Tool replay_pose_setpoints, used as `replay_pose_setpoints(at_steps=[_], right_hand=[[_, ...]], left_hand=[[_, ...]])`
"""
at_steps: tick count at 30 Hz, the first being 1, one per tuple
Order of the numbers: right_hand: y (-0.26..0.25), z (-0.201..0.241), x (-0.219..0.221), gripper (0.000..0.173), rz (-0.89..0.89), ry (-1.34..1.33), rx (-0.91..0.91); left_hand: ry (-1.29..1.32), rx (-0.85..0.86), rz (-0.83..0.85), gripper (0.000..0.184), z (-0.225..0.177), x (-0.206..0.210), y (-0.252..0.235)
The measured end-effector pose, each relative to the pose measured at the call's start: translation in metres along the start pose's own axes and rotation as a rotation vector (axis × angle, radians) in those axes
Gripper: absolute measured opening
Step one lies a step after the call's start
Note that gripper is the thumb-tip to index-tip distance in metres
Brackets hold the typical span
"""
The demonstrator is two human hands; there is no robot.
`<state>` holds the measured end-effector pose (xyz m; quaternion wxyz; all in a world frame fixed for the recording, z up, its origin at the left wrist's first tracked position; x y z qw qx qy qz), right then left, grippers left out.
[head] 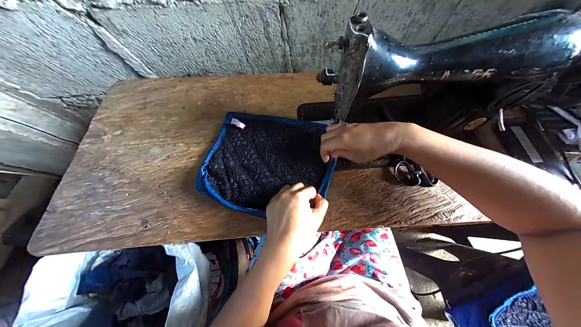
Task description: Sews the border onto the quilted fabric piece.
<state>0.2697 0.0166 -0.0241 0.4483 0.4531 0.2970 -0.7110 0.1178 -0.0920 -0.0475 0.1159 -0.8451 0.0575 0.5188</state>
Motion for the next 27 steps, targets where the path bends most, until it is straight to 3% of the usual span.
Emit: replay_pose_setpoints(at_steps=[4,8,10,13,16,20,27], right_hand=[[0.003,0.005,-0.006,0.04,0.101,0.18,0.135],[-0.001,0.006,0.004,0.031,-0.028,0.269,0.055],[-0.004,0.007,0.009,0.027,-0.132,0.331,-0.01],[0.003,0.009,0.013,0.019,-0.375,0.381,-0.117],[0.03,0.007,0.003,0.019,-0.54,0.29,-0.045],[0.061,-0.006,-0.001,0.022,-0.687,0.188,0.203],[0.043,-0.011,0.006,0.022,-0.638,0.184,0.152]], left_hand=[[0.013,0.02,0.047,0.03,0.005,-0.001,-0.003],[-0.046,0.054,0.005,0.022,0.004,-0.005,-0.006],[-0.05,0.202,0.009,0.025,0.009,-0.009,-0.013],[-0.093,0.522,0.177,0.053,0.019,-0.005,-0.031],[-0.174,0.73,0.271,0.059,0.029,0.002,-0.046],[-0.135,0.793,0.274,0.064,0.035,0.007,-0.054],[-0.113,0.848,0.273,0.064,0.039,0.012,-0.056]])
Point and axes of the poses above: each hand's wrist, its own y-axis away from the middle knuckle, its own x-axis out of the palm, z = x × y, the point moved 5 cm from there along -y, towards the middle knuckle, and after that the axes turned 2 degrees about -z, right-handed, at the moved point
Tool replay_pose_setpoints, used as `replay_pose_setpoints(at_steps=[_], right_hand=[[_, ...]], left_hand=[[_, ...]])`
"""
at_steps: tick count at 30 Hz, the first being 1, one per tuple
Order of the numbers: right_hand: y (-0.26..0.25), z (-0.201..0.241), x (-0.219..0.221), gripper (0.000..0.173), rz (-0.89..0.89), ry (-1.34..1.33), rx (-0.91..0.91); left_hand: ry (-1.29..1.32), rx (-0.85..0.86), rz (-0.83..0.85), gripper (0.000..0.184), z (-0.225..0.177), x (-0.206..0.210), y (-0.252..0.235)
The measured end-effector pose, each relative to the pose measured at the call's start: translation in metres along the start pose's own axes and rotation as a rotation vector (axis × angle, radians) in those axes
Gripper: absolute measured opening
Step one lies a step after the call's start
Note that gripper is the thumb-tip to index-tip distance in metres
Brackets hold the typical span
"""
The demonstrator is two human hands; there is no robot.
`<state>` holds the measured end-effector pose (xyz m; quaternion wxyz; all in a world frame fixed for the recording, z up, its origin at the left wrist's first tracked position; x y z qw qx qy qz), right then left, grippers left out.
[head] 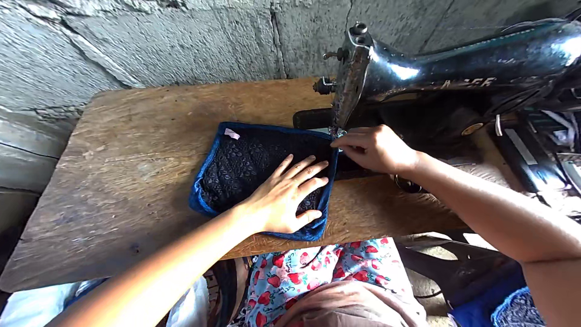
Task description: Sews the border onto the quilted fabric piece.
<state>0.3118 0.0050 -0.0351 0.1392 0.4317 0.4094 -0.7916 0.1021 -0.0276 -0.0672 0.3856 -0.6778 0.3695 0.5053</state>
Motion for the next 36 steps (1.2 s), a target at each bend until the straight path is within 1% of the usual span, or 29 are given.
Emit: replay_pose_setpoints(at_steps=[3,5,8,10,12,15,17,21,23,26,31,36], right_hand=[[-0.01,-0.007,0.006,0.022,0.183,-0.059,-0.061],[-0.015,-0.008,0.006,0.019,0.272,-0.037,-0.07],[-0.014,-0.007,0.004,0.015,0.34,0.038,-0.059],[-0.01,-0.007,0.001,0.016,0.308,0.026,-0.092],[-0.007,-0.007,-0.003,0.02,0.227,0.001,-0.16],[-0.005,-0.005,-0.005,0.022,0.115,0.041,-0.248],[-0.004,-0.002,-0.004,0.023,0.058,0.074,-0.28],[0.0,0.0,-0.004,0.023,-0.018,0.142,-0.313],[0.005,-0.002,-0.003,0.023,-0.034,0.151,-0.339],[0.012,-0.007,-0.003,0.022,-0.023,0.142,-0.346],[0.006,-0.009,-0.004,0.023,0.005,0.099,-0.311],[-0.004,0.004,0.009,0.02,-0.013,0.235,-0.26]], left_hand=[[-0.016,-0.007,0.05,0.068,0.0,-0.005,-0.005],[-0.029,-0.019,0.096,0.073,0.001,-0.011,-0.011],[-0.046,0.001,0.131,0.093,0.004,-0.015,-0.02],[-0.083,0.01,0.221,0.104,0.006,-0.015,-0.025],[-0.097,0.023,0.276,0.105,0.007,-0.016,-0.03],[-0.101,0.038,0.294,0.106,0.007,-0.016,-0.032],[-0.106,0.035,0.281,0.106,0.007,-0.015,-0.031],[-0.053,0.03,0.164,0.104,0.008,-0.016,-0.027],[-0.055,0.032,0.184,0.108,0.008,-0.016,-0.028],[-0.06,0.032,0.241,0.105,0.008,-0.015,-0.03],[-0.084,0.059,0.26,0.102,0.009,-0.014,-0.03],[-0.077,0.078,0.297,0.099,0.01,-0.013,-0.029]])
Point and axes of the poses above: each hand's wrist, its own y-axis away from the middle knuckle, its own x-axis out of the palm, z = x × y, the point moved 5 cm from there along -y, towards the middle knuckle, and after that the axes turned 2 degrees about -z, right-handed, at the moved point
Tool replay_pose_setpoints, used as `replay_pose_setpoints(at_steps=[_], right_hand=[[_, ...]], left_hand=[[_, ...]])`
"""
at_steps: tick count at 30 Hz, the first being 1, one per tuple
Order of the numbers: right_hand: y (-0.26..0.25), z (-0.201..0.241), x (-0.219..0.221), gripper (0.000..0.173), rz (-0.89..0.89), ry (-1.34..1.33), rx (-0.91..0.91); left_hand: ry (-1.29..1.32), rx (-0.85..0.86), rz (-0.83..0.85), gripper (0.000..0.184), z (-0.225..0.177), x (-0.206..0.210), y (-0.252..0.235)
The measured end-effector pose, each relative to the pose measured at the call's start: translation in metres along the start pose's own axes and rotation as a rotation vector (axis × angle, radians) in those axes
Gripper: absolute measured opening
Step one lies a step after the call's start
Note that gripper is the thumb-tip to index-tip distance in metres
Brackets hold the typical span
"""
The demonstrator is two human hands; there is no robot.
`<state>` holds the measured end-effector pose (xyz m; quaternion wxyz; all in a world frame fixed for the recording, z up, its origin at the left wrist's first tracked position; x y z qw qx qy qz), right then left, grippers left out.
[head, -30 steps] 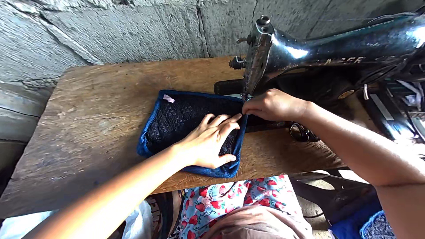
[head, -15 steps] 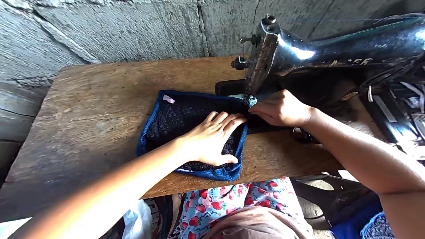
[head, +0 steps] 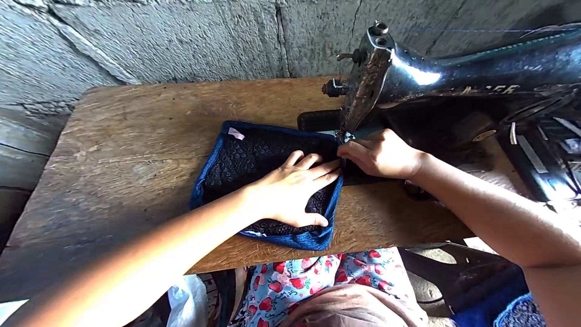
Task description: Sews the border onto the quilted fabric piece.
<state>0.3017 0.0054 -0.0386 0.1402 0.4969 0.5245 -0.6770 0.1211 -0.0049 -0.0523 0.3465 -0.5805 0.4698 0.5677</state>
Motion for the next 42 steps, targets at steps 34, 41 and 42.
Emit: replay_pose_setpoints(at_steps=[34,41,42], right_hand=[[-0.008,-0.021,-0.008,0.022,0.205,-0.192,0.093],[-0.007,-0.026,-0.008,0.023,0.226,-0.275,0.077],[-0.008,-0.025,-0.007,0.024,0.241,-0.269,0.08]], left_hand=[[-0.058,0.045,-0.017,0.099,0.002,-0.002,-0.002],[-0.078,0.049,-0.025,0.098,0.001,-0.003,-0.002],[-0.078,0.048,-0.024,0.098,0.001,-0.003,-0.002]])
Point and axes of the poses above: each hand's wrist, its own y-axis away from the middle knuckle, its own x-axis out of the palm, z = x × y, the point moved 5 cm from there along -y, towards the middle knuckle, and after that the axes turned 2 degrees about -z, right-handed, at the moved point
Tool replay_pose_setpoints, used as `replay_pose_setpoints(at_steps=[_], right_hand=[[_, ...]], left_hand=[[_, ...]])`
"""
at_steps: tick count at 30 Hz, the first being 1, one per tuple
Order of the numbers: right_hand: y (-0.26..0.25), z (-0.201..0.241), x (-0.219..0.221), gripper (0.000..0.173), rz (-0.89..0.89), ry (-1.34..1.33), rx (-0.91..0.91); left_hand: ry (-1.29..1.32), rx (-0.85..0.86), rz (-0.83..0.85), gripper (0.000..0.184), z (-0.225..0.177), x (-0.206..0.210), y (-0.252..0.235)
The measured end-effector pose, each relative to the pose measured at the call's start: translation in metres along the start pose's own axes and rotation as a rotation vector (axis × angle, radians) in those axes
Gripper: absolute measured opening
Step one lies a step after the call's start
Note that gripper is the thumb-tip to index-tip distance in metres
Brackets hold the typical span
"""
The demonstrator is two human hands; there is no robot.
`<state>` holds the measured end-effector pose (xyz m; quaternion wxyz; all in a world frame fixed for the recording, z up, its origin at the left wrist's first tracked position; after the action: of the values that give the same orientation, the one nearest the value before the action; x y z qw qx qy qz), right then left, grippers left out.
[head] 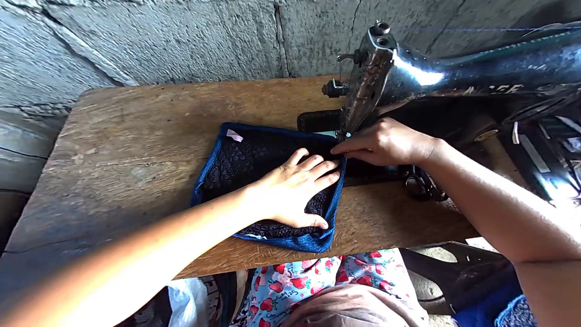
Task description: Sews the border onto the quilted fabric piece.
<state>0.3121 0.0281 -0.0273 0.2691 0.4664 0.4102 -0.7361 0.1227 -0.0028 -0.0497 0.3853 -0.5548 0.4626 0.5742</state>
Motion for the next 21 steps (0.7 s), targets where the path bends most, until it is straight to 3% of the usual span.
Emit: replay_pose_setpoints(at_steps=[11,21], right_hand=[[-0.0017,0.0011,-0.0005,0.021,-0.038,0.006,-0.096],[-0.0079,0.0042,-0.0011,0.014,0.228,0.034,0.079]], left_hand=[[0.002,0.003,0.001,0.099,0.0006,-0.0003,-0.0003],[0.0,0.021,-0.036,0.1,0.0011,0.0042,0.0019]])
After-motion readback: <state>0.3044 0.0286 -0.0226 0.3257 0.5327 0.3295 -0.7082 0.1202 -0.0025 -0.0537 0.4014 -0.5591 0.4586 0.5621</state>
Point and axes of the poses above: each hand's wrist, its own y-axis away from the middle knuckle, its own x-axis out of the palm, z = x × y, the point moved 5 cm from there along -y, towards the middle knuckle, and after that the axes turned 2 degrees about -z, right-handed, at the moved point
